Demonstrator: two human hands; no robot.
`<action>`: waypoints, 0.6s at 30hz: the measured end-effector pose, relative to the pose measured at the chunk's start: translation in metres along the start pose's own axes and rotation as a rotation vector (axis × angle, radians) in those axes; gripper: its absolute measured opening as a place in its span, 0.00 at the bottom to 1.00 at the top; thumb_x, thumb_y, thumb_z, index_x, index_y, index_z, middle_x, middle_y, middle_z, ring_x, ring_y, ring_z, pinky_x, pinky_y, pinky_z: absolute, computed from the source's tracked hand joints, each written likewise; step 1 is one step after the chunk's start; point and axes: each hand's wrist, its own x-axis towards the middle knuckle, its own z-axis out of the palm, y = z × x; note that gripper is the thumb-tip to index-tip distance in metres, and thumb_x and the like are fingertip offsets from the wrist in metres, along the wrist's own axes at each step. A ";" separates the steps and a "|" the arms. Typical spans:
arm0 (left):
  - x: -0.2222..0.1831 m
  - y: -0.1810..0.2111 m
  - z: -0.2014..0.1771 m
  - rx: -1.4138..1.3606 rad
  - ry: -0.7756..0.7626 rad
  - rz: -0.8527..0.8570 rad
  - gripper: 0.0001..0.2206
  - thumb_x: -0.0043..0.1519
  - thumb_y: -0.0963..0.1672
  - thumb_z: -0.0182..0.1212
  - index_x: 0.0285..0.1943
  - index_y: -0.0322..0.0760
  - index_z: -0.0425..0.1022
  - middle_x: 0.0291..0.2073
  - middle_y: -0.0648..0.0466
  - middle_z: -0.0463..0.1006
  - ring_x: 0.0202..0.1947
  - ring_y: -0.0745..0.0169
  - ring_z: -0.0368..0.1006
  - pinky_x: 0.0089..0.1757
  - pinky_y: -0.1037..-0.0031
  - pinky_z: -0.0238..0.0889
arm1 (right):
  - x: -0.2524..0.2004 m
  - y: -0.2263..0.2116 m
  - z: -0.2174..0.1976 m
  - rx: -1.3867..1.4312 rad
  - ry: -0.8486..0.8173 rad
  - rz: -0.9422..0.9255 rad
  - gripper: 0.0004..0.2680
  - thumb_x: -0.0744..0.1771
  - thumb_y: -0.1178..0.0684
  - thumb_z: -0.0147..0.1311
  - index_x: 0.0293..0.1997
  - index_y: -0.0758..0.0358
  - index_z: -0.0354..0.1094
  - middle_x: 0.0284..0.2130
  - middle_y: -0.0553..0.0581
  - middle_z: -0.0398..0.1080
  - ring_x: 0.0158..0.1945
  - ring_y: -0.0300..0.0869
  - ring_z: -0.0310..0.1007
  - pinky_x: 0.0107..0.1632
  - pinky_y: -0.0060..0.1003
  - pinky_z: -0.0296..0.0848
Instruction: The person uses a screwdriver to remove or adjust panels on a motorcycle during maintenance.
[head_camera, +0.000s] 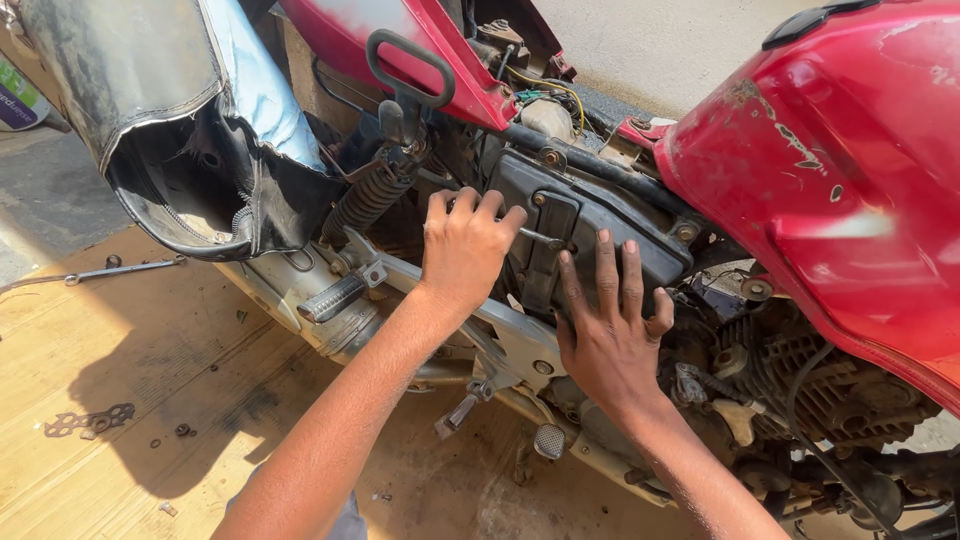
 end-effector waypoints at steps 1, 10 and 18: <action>0.001 0.000 -0.002 -0.001 0.000 0.000 0.09 0.54 0.41 0.67 0.42 0.43 0.81 0.33 0.57 0.74 0.41 0.56 0.76 0.48 0.59 0.66 | -0.001 0.000 0.001 -0.001 -0.001 0.000 0.27 0.65 0.43 0.61 0.75 0.44 0.60 0.77 0.63 0.43 0.79 0.56 0.39 0.65 0.59 0.45; 0.005 -0.004 -0.001 -0.074 0.051 0.031 0.11 0.55 0.40 0.65 0.46 0.43 0.82 0.35 0.56 0.75 0.42 0.54 0.74 0.49 0.56 0.65 | -0.001 0.000 0.012 -0.108 0.034 -0.006 0.27 0.66 0.40 0.59 0.76 0.45 0.60 0.77 0.63 0.45 0.78 0.55 0.40 0.64 0.56 0.42; 0.013 -0.010 0.006 -0.305 0.086 0.083 0.08 0.58 0.39 0.62 0.46 0.39 0.81 0.40 0.53 0.75 0.50 0.50 0.72 0.62 0.51 0.62 | 0.005 -0.010 0.011 -0.141 0.099 0.023 0.25 0.67 0.40 0.59 0.74 0.48 0.64 0.76 0.65 0.48 0.77 0.57 0.42 0.63 0.54 0.43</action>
